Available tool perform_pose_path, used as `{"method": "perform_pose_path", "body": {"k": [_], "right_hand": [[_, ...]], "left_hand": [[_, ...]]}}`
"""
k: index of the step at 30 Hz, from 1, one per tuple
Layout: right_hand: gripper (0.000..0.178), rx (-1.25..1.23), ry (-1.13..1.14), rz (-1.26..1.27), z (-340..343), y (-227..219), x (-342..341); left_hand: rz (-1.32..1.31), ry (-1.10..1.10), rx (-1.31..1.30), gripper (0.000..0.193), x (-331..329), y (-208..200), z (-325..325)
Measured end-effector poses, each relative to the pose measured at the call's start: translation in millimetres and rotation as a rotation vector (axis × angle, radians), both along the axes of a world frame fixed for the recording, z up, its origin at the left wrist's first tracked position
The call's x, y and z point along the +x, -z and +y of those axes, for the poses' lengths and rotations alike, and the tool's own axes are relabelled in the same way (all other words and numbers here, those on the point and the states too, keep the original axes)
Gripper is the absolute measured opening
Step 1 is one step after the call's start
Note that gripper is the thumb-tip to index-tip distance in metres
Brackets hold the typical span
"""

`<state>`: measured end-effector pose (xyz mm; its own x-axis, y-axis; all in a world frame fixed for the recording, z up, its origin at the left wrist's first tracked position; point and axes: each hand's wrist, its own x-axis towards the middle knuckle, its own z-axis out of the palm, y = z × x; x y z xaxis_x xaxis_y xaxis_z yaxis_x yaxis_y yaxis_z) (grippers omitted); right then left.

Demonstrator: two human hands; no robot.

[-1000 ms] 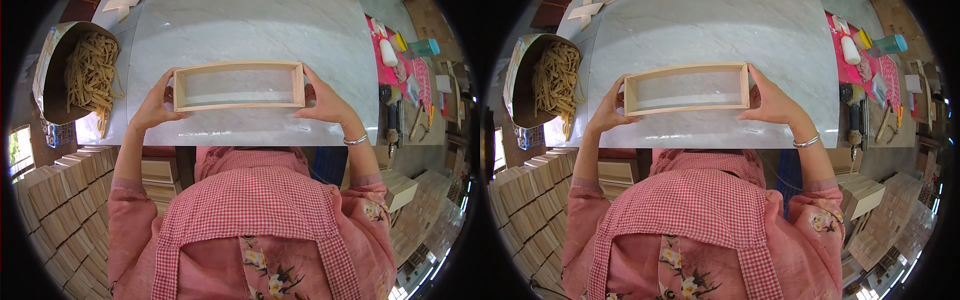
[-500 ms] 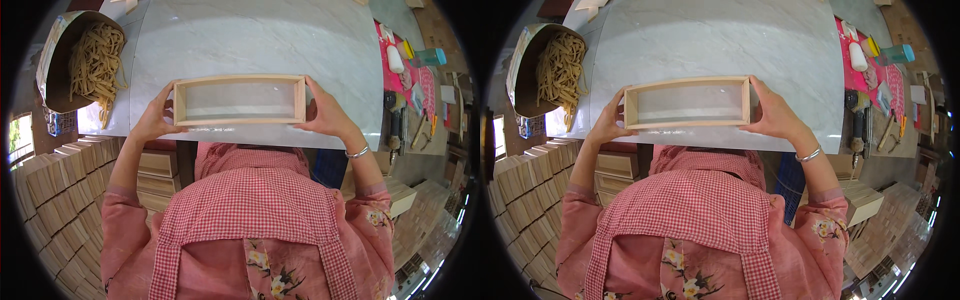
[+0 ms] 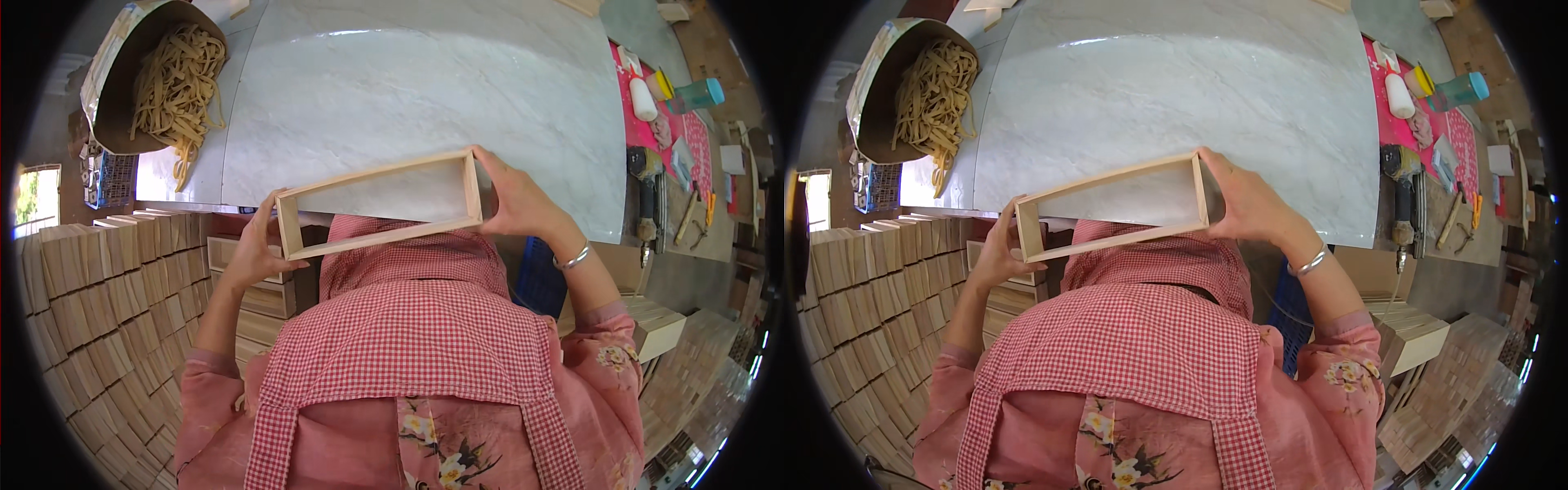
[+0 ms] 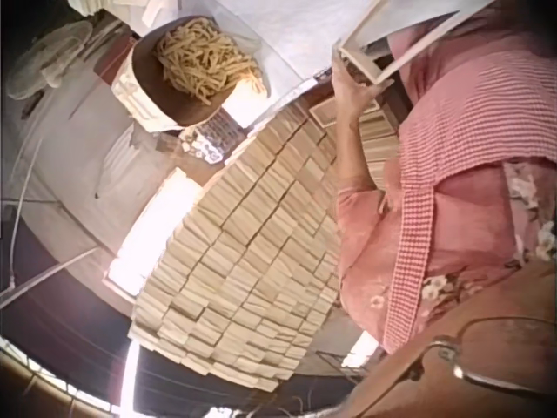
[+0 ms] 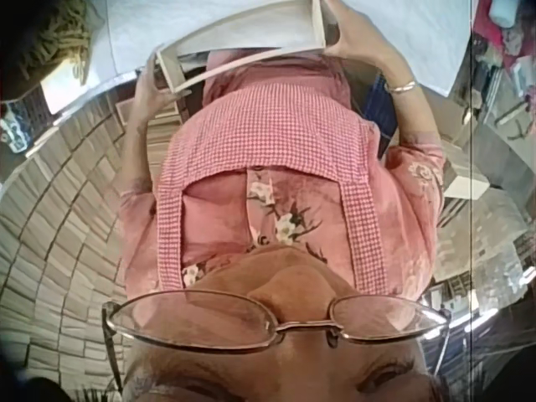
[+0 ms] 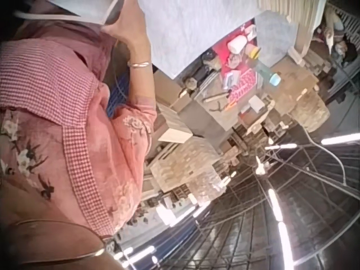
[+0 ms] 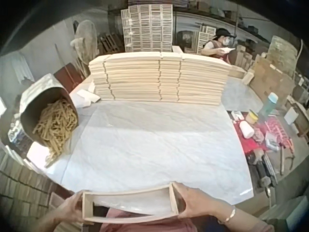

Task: Assemble wooden boxes by gluing and stapling wood pieces together.

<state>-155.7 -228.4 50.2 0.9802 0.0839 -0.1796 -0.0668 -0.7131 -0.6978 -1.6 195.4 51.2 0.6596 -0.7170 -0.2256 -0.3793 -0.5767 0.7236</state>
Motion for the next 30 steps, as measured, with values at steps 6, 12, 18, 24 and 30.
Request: {"method": "perform_pose_path", "body": {"k": [6,12,18,24,30], "right_hand": [[0.109,0.003,0.001,0.049,-18.6,-11.9,54.1],[0.111,-0.031,0.01,-0.082,-18.3,2.4,43.6],[0.113,0.013,0.062,-0.003,-24.0,-10.4,4.8],[0.114,0.121,0.228,0.006,-78.9,-1.4,-4.8],[0.114,0.168,0.379,0.059,-102.7,-8.0,-6.5]], "left_hand": [[0.172,-0.181,-0.121,0.122,30.6,0.7,-16.1],[0.218,-0.138,-0.138,0.118,47.2,-3.2,-22.0],[0.192,-0.075,-0.245,0.118,31.2,11.6,-40.9],[0.152,0.058,-0.269,0.119,70.9,16.4,-122.1],[0.163,0.251,-0.359,0.108,85.0,15.4,-158.7]]}}
